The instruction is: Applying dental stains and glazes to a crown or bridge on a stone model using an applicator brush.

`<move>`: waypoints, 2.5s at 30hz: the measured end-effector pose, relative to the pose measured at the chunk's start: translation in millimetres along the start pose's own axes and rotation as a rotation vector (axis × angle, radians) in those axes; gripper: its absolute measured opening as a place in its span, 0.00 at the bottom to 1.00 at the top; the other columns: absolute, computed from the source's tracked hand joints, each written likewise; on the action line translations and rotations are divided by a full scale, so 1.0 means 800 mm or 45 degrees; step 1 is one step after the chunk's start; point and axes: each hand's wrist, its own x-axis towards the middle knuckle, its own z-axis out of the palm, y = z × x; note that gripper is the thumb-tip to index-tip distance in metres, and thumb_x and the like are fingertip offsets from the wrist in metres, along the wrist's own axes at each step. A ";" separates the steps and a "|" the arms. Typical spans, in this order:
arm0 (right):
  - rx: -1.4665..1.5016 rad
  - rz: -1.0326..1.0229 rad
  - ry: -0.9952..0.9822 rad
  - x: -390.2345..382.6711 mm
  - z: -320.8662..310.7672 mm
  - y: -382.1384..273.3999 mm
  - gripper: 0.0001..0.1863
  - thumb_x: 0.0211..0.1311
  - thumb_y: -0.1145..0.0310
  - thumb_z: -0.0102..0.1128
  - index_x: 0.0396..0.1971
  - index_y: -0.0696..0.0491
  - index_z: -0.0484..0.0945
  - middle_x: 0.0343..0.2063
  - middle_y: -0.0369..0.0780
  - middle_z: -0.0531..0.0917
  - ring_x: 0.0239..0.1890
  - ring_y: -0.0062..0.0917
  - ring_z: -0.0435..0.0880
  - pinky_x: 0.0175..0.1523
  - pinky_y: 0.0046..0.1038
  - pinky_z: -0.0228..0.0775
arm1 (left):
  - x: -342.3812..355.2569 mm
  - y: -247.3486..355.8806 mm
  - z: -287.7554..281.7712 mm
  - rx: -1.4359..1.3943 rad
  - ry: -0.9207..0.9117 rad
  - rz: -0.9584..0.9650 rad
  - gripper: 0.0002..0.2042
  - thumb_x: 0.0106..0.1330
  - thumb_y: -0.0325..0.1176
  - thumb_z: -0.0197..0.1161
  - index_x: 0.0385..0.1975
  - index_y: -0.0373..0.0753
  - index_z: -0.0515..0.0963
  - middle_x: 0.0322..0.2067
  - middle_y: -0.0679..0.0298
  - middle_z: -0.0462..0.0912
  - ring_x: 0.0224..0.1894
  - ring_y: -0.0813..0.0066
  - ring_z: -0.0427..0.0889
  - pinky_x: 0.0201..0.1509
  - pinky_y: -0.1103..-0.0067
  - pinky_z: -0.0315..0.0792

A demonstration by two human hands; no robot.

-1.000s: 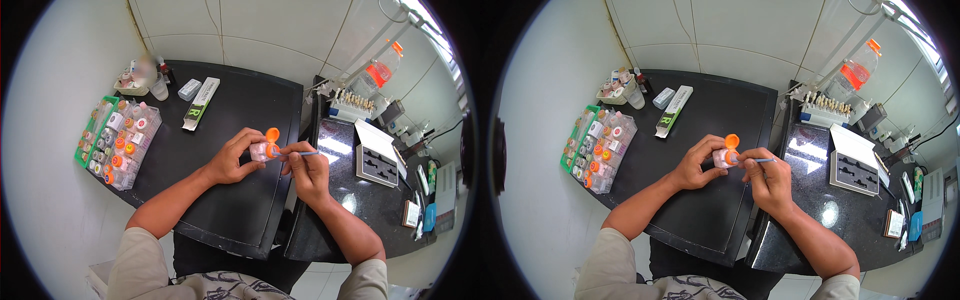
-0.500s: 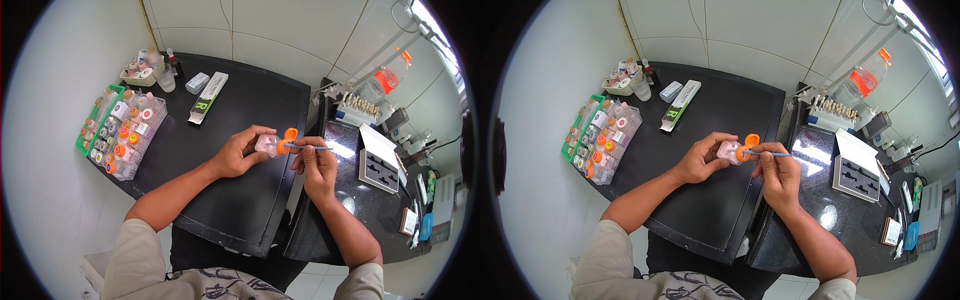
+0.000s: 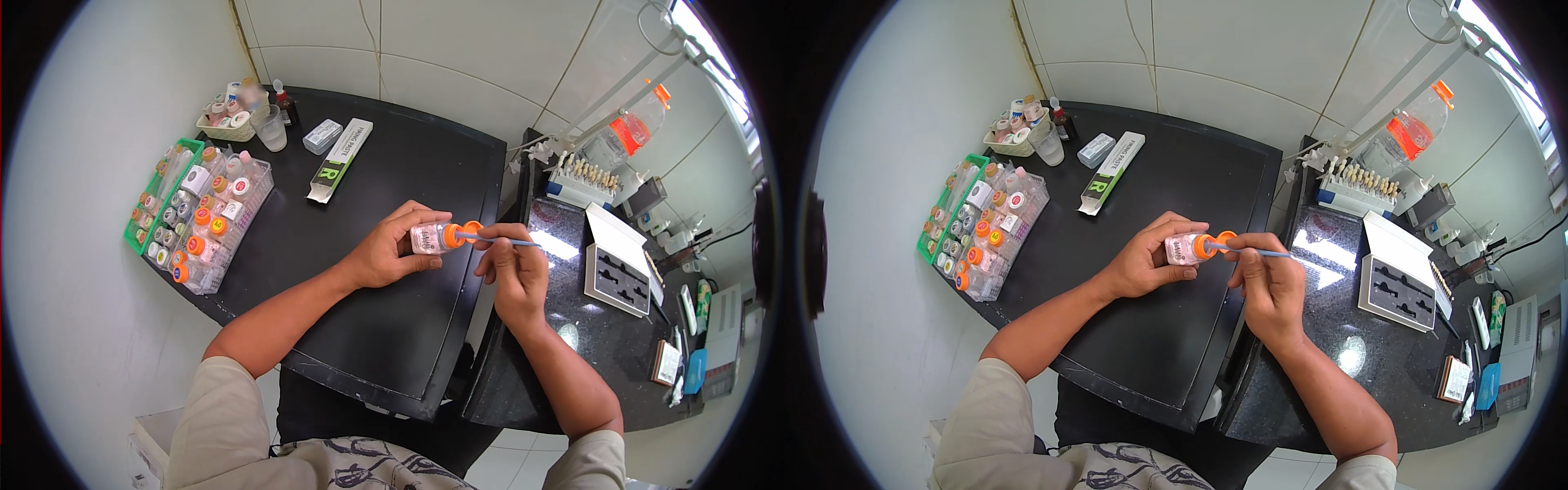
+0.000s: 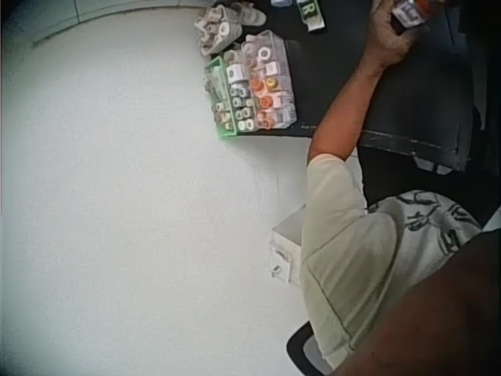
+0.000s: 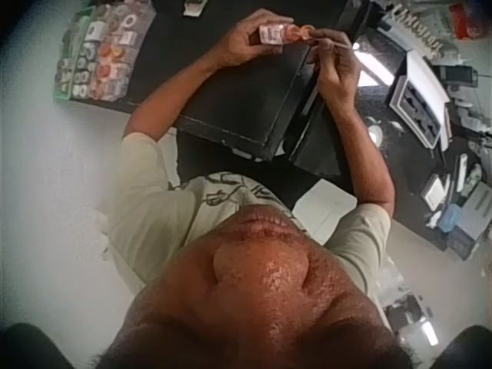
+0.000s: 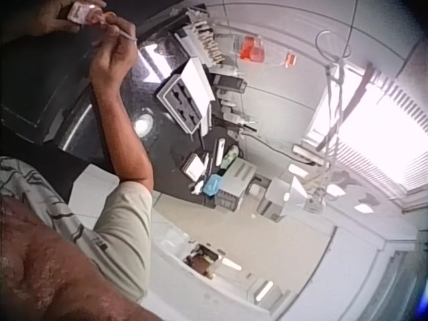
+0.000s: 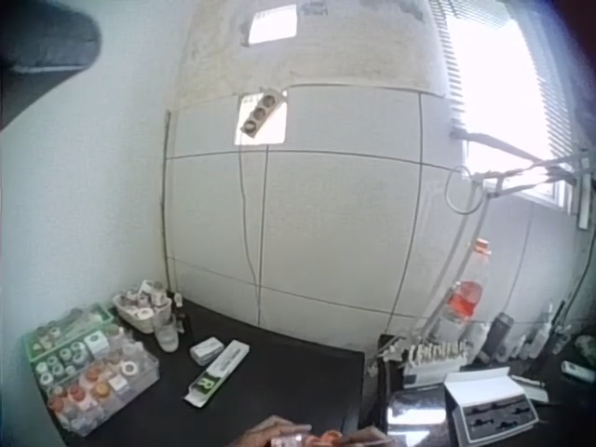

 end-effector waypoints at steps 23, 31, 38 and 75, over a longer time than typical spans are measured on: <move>0.245 0.046 -0.074 0.000 -0.007 0.012 0.15 0.86 0.65 0.51 0.49 0.61 0.81 0.37 0.39 0.88 0.28 0.15 0.83 0.31 0.17 0.70 | -0.004 -0.013 -0.003 -0.150 0.047 -0.016 0.29 0.71 0.22 0.72 0.68 0.38 0.67 0.58 0.58 0.80 0.58 0.70 0.86 0.63 0.74 0.82; 0.089 -0.065 -0.004 -0.001 0.002 -0.001 0.13 0.85 0.68 0.52 0.48 0.62 0.82 0.34 0.39 0.87 0.27 0.15 0.83 0.30 0.17 0.69 | -0.002 -0.006 -0.005 -0.192 0.085 -0.030 0.27 0.77 0.31 0.67 0.71 0.36 0.66 0.63 0.55 0.76 0.64 0.68 0.82 0.70 0.71 0.79; 0.029 0.008 -0.044 0.002 0.000 0.000 0.11 0.83 0.71 0.53 0.48 0.62 0.83 0.33 0.39 0.88 0.26 0.15 0.83 0.30 0.18 0.69 | -0.001 -0.011 -0.005 -0.278 0.001 0.033 0.32 0.73 0.27 0.71 0.73 0.36 0.64 0.63 0.57 0.76 0.66 0.69 0.80 0.71 0.71 0.78; 0.047 -0.078 -0.014 -0.002 -0.001 0.002 0.13 0.85 0.69 0.50 0.46 0.61 0.82 0.35 0.40 0.86 0.26 0.16 0.83 0.29 0.18 0.69 | -0.001 -0.007 -0.005 -0.271 0.019 -0.055 0.30 0.73 0.30 0.71 0.73 0.35 0.67 0.61 0.58 0.80 0.64 0.70 0.81 0.71 0.72 0.77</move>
